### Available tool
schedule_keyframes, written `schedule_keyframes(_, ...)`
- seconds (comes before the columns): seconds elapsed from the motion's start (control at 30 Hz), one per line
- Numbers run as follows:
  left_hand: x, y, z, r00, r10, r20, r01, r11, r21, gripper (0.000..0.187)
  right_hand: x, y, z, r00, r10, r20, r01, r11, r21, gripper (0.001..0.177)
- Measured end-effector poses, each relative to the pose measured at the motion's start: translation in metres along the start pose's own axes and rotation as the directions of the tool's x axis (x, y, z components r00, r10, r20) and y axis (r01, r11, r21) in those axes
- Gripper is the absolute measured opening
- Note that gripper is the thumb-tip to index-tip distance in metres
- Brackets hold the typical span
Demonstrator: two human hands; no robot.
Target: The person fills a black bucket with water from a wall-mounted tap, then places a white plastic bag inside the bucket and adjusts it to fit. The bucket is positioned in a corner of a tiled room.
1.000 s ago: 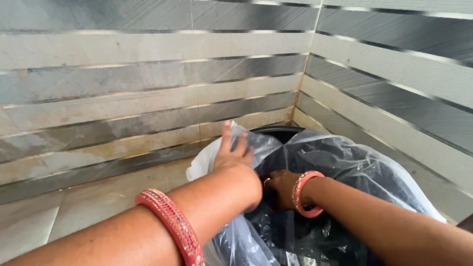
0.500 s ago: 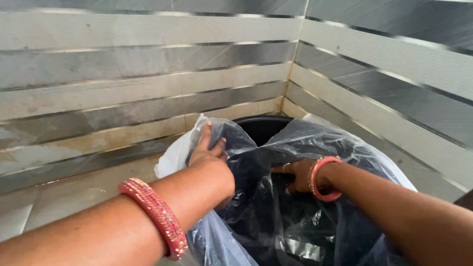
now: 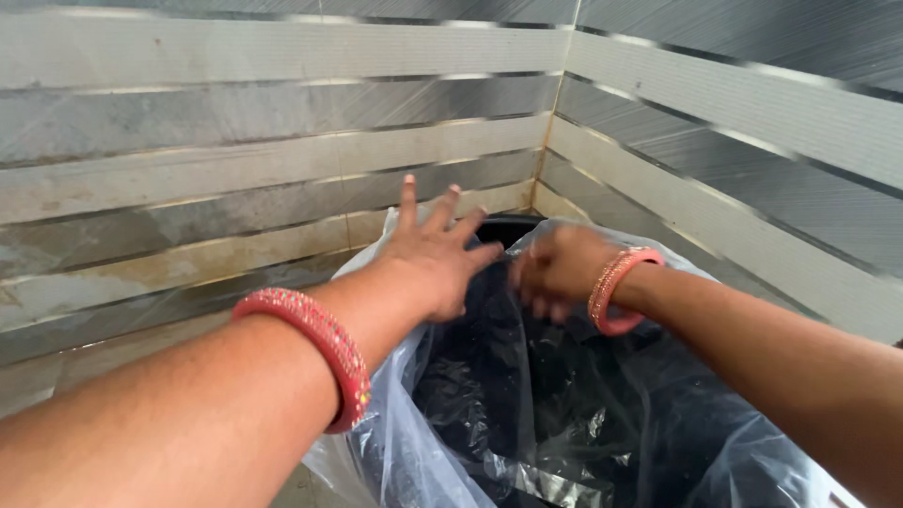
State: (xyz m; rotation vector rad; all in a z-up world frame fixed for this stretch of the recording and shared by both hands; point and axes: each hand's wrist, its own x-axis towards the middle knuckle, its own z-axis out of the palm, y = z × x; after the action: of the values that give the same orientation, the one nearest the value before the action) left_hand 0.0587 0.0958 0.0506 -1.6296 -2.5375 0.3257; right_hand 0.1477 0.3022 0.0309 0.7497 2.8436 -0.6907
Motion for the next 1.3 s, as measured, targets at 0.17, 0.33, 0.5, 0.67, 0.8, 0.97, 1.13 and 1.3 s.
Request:
schedule_keyframes(0.17,0.022,-0.012,0.011,0.962,-0.267,0.051,0.271,0.938,-0.216,0.105,-0.017,0.003,-0.012,0.641,-0.587,-0.494,0.001,0.645,-0.764,0.081)
schedule_keyframes(0.33,0.045,-0.027,0.035,0.96,-0.277,0.036,0.267,0.874,-0.407,0.086,-0.01,0.019,-0.015,0.946,0.006,-0.325,-0.163,0.873,-0.46,0.077)
schedule_keyframes(0.5,0.061,-0.047,0.048,0.966,-0.258,0.029,0.243,0.857,-0.455,0.078,0.004,0.026,-0.025,0.961,0.047,-0.274,-0.156,0.906,-0.392,0.086)
schedule_keyframes(0.67,0.064,-0.052,0.046,0.958,-0.285,-0.019,0.196,0.704,-0.682,0.098,0.011,0.013,-0.036,0.962,0.204,-0.183,-0.262,0.881,-0.395,0.101)
schedule_keyframes(0.8,0.048,-0.051,0.032,0.912,-0.368,-0.183,0.177,0.753,-0.634,0.086,0.0,0.009,-0.056,0.983,0.064,-0.173,-0.137,0.879,-0.456,0.113)
schedule_keyframes(0.97,0.016,-0.051,0.035,0.912,-0.355,-0.206,0.192,0.812,-0.551,0.057,-0.03,0.036,-0.085,0.97,0.231,-0.077,-0.242,0.879,-0.412,0.094)
schedule_keyframes(1.13,0.021,-0.05,0.059,0.907,-0.389,0.161,0.406,0.704,-0.583,0.038,-0.041,0.056,-0.06,0.959,0.263,-0.106,-0.282,0.843,-0.458,0.091)
schedule_keyframes(1.3,0.031,-0.058,0.046,0.883,-0.464,0.077,0.39,0.632,-0.669,0.076,-0.08,0.048,-0.072,0.962,0.106,-0.251,-0.189,0.923,-0.334,0.1)
